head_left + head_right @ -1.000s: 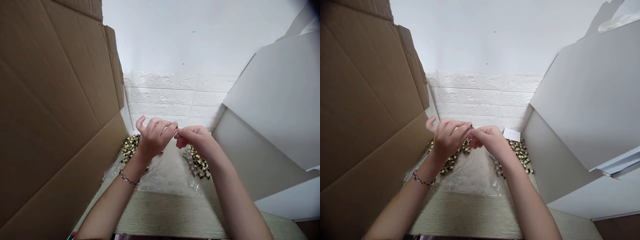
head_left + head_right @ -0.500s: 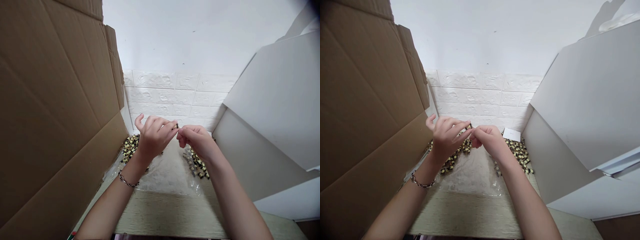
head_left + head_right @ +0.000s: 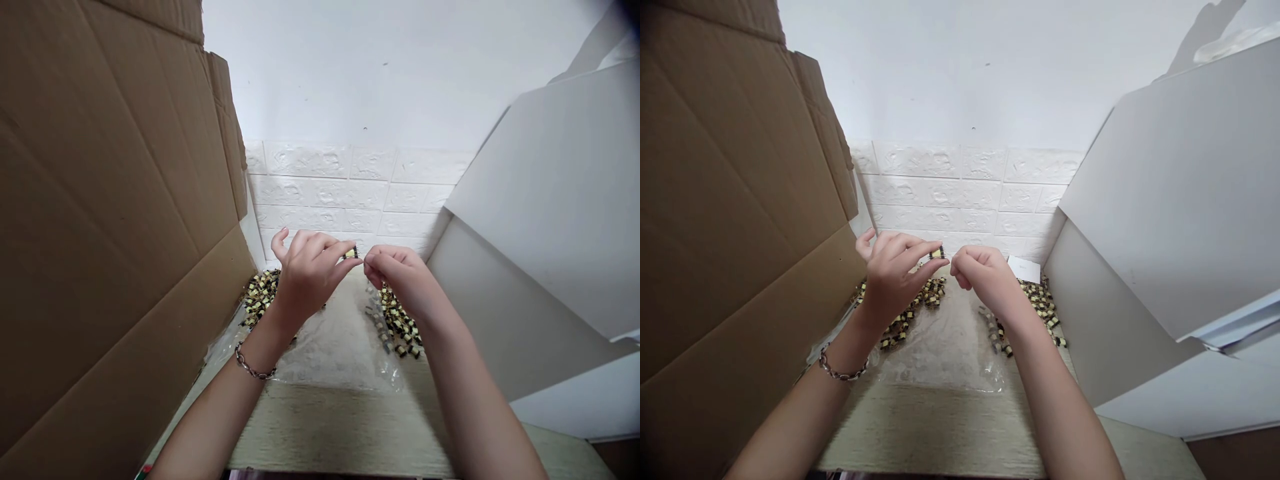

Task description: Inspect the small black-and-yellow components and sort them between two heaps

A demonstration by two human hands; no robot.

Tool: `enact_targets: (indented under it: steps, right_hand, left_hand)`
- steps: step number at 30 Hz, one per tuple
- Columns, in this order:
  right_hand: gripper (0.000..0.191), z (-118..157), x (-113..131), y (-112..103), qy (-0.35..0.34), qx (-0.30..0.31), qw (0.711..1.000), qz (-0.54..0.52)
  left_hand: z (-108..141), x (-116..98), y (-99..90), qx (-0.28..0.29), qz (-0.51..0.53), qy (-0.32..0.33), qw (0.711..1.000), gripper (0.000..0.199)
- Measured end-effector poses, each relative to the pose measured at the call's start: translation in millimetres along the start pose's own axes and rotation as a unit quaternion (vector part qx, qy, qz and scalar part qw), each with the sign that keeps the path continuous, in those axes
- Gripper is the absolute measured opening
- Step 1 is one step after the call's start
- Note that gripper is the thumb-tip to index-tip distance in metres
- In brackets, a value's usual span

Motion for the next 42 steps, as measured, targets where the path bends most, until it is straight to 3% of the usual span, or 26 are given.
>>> enact_targets:
  steps: [6, 10, 13, 18, 23, 27, 31, 36, 40, 42]
  right_hand:
    - [0.019, 0, 4, 0, -0.022, 0.008, 1.000, 0.007]
    - [0.019, -1, 2, -1, -0.026, -0.005, 0.999, 0.032]
    - [0.020, -3, 0, -2, -0.022, -0.008, 0.998, 0.050]
    - [0.022, -5, -3, -2, -0.032, -0.005, 0.996, 0.082]
    - [0.018, -3, -2, -5, -0.082, -0.087, 0.979, 0.165]
    - [0.017, 1, 5, -5, -0.182, -0.158, 0.926, 0.291]
    - [0.018, 3, 11, -4, -0.263, -0.191, 0.868, 0.374]
    - [0.019, 2, 8, -5, -0.310, -0.215, 0.811, 0.447]
    - [0.019, 2, 5, -5, -0.328, -0.227, 0.766, 0.504]
    - [0.019, 1, 4, -5, -0.326, -0.226, 0.759, 0.516]
  left_hand:
    - [-5, 0, -2.6, 0.029, 0.094, -0.068, 0.993, 0.012]
    - [-8, 4, 1.3, 0.087, 0.245, -0.155, 0.953, 0.016]
    - [-4, 10, 10.0, 0.113, 0.395, -0.240, 0.879, 0.023]
    - [7, 13, 27.9, 0.129, 0.609, -0.352, 0.699, 0.020]
    - [12, 10, 37.2, 0.154, 0.696, -0.390, 0.583, 0.024]
    - [17, 8, 40.4, 0.155, 0.726, -0.442, 0.504, 0.023]
    - [21, 9, 42.8, 0.175, 0.735, -0.442, 0.484, 0.023]
    - [22, 10, 44.2, 0.203, 0.739, -0.429, 0.477, 0.020]
    - [19, 10, 42.9, 0.216, 0.724, -0.403, 0.517, 0.019]
    - [17, 10, 42.4, 0.222, 0.715, -0.386, 0.539, 0.021]
Point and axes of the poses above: each hand's wrist, its own z-axis away from the middle knuckle, its own y-axis out of the palm, x = y × z, the point moved 3 cm from there along -z, towards the middle knuckle, and after that the axes turned 8 degrees about y, right-handed, at the moved point
